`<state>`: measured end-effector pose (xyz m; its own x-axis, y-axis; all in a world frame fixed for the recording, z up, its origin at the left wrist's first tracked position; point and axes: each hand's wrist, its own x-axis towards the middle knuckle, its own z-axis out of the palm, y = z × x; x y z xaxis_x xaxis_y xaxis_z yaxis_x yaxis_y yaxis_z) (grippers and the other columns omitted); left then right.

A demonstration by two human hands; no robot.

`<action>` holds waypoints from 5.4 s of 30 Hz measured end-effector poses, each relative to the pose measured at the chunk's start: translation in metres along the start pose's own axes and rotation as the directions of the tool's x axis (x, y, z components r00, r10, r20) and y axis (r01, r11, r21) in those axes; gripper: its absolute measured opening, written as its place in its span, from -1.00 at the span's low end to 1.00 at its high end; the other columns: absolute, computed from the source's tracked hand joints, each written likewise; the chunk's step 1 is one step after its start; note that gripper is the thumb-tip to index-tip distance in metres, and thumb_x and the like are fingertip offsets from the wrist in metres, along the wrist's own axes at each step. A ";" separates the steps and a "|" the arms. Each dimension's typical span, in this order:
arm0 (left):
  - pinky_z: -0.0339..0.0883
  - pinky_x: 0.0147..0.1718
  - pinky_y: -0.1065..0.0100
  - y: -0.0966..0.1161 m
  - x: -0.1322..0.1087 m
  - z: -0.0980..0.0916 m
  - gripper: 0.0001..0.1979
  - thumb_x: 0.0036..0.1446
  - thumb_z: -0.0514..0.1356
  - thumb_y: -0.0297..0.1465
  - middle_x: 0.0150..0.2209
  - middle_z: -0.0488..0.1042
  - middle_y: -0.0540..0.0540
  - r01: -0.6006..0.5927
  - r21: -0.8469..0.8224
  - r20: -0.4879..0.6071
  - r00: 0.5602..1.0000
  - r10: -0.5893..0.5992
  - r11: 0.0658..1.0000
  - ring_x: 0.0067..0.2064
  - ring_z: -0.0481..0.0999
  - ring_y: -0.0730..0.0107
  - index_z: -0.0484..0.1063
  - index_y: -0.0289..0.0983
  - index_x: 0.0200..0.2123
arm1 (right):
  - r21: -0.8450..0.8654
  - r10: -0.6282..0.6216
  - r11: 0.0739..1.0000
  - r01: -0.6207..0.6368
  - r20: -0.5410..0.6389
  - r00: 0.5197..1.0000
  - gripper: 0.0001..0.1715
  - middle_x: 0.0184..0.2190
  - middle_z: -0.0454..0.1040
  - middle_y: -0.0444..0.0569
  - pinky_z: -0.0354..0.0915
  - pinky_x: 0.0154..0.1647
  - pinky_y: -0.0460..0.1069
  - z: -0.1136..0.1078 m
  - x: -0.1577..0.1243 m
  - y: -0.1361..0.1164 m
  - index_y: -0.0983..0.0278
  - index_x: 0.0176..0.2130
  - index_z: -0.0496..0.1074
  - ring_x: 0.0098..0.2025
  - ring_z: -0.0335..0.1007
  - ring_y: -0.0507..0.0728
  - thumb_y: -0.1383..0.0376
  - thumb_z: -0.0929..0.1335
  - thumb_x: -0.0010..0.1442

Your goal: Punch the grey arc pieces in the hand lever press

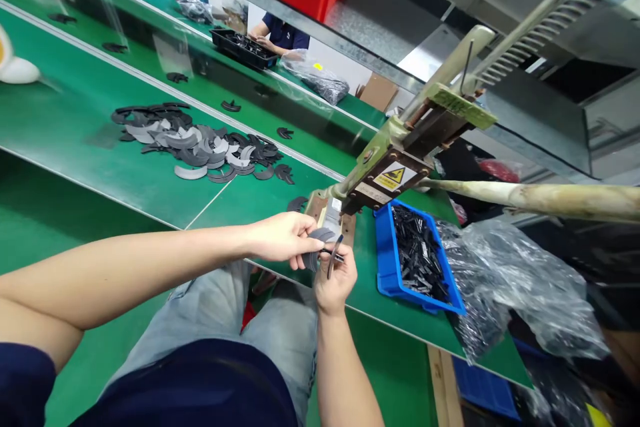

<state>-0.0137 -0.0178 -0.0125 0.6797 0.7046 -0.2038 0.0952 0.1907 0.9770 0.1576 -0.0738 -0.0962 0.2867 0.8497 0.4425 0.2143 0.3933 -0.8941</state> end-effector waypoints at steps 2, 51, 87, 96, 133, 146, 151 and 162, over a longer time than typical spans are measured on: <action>0.48 -0.52 0.42 -0.002 0.000 0.003 -0.53 0.09 0.40 0.02 -0.53 0.58 -0.06 0.051 -0.099 0.040 0.998 -0.047 0.994 -0.52 0.60 0.35 0.38 -0.25 -0.33 | -0.019 -0.026 0.999 0.025 -0.020 0.999 -0.70 -0.33 0.53 -0.11 0.42 -0.34 -0.04 0.001 -0.005 -0.003 0.21 -0.24 0.36 -0.37 0.48 0.02 0.04 0.39 0.29; 0.42 0.11 0.19 0.042 0.190 -0.153 -0.68 0.34 0.18 -0.30 0.01 0.62 -0.26 0.252 0.919 -0.373 0.808 0.457 0.304 0.08 0.60 0.05 0.55 -0.26 0.08 | -0.542 -0.136 0.823 0.171 0.104 0.985 -0.75 -0.08 0.59 0.04 0.50 0.05 0.12 -0.151 -0.005 0.009 0.17 -0.02 0.53 -0.01 0.55 0.16 0.22 0.39 0.31; 0.03 0.42 -0.20 -0.113 0.060 -0.094 -0.41 0.37 0.10 0.02 0.38 0.38 -0.21 -0.019 0.958 -0.124 0.874 0.469 0.287 0.48 0.19 -0.17 0.47 -0.13 0.31 | -0.950 0.372 0.307 -0.053 0.069 0.925 -0.81 -0.29 0.61 -0.07 0.27 -0.19 0.01 -0.254 0.133 0.042 0.18 -0.21 0.50 -0.29 0.44 0.07 0.17 0.40 0.17; 0.16 0.40 -0.11 -0.119 0.058 -0.096 -0.55 0.30 0.18 -0.07 0.26 0.51 -0.20 -0.038 0.939 -0.183 0.783 0.594 0.341 0.42 0.30 -0.12 0.58 -0.17 0.10 | -0.892 0.179 0.428 -0.146 -0.075 0.981 -0.68 -0.17 0.59 0.08 0.30 0.09 0.13 -0.255 0.129 0.006 0.22 -0.17 0.59 -0.09 0.44 0.19 0.11 0.33 0.22; 0.41 -0.02 0.16 -0.082 0.001 0.028 -0.81 0.35 0.26 -0.33 -0.09 0.69 -0.12 -0.473 0.720 -0.045 0.698 0.715 0.507 -0.06 0.64 0.23 0.54 -0.17 0.01 | -0.110 0.368 0.929 -0.352 0.189 0.911 -0.62 -0.49 0.57 -0.10 0.43 -0.34 -0.06 -0.051 -0.018 -0.001 0.26 -0.23 0.60 -0.44 0.45 0.01 0.04 0.35 0.34; 0.45 0.05 0.20 -0.063 0.098 -0.038 -0.79 0.41 0.17 -0.34 -0.08 0.68 -0.10 -0.280 0.873 -0.072 0.736 0.673 0.399 -0.02 0.64 0.23 0.61 -0.20 -0.07 | -0.006 -0.378 0.925 0.380 -0.107 0.920 -0.07 0.17 0.39 -0.11 0.40 0.30 0.20 -0.136 0.149 -0.083 -0.07 0.17 0.37 0.22 0.43 0.14 -0.21 0.59 -0.11; 0.45 -0.04 0.18 -0.051 0.121 -0.040 -0.74 0.39 0.13 -0.40 -0.09 0.65 -0.14 -0.258 0.944 0.090 0.804 0.588 0.207 -0.04 0.62 0.17 0.63 -0.17 -0.06 | 0.137 -0.549 0.836 0.532 0.229 0.804 0.07 0.22 0.41 -0.02 0.51 0.14 0.19 -0.125 0.216 -0.150 0.01 0.25 0.34 0.09 0.58 0.18 -0.04 0.66 -0.17; 0.45 0.00 0.15 -0.047 0.119 -0.029 -0.67 0.39 0.07 -0.45 -0.01 0.62 -0.17 -0.266 0.949 0.134 0.829 0.543 0.171 0.03 0.60 0.14 0.65 -0.20 -0.02 | 0.065 -0.710 0.703 0.708 0.121 0.694 -0.60 -0.62 0.31 -0.22 0.45 -0.35 0.11 -0.105 0.163 -0.126 0.21 -0.56 0.32 -0.51 0.39 0.05 0.21 0.48 0.19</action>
<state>0.0423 0.0768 -0.0841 0.7124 0.5961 0.3703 0.5258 -0.8029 0.2809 0.2756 -0.0214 0.0960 -0.0664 0.3525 0.9334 0.2931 0.9011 -0.3195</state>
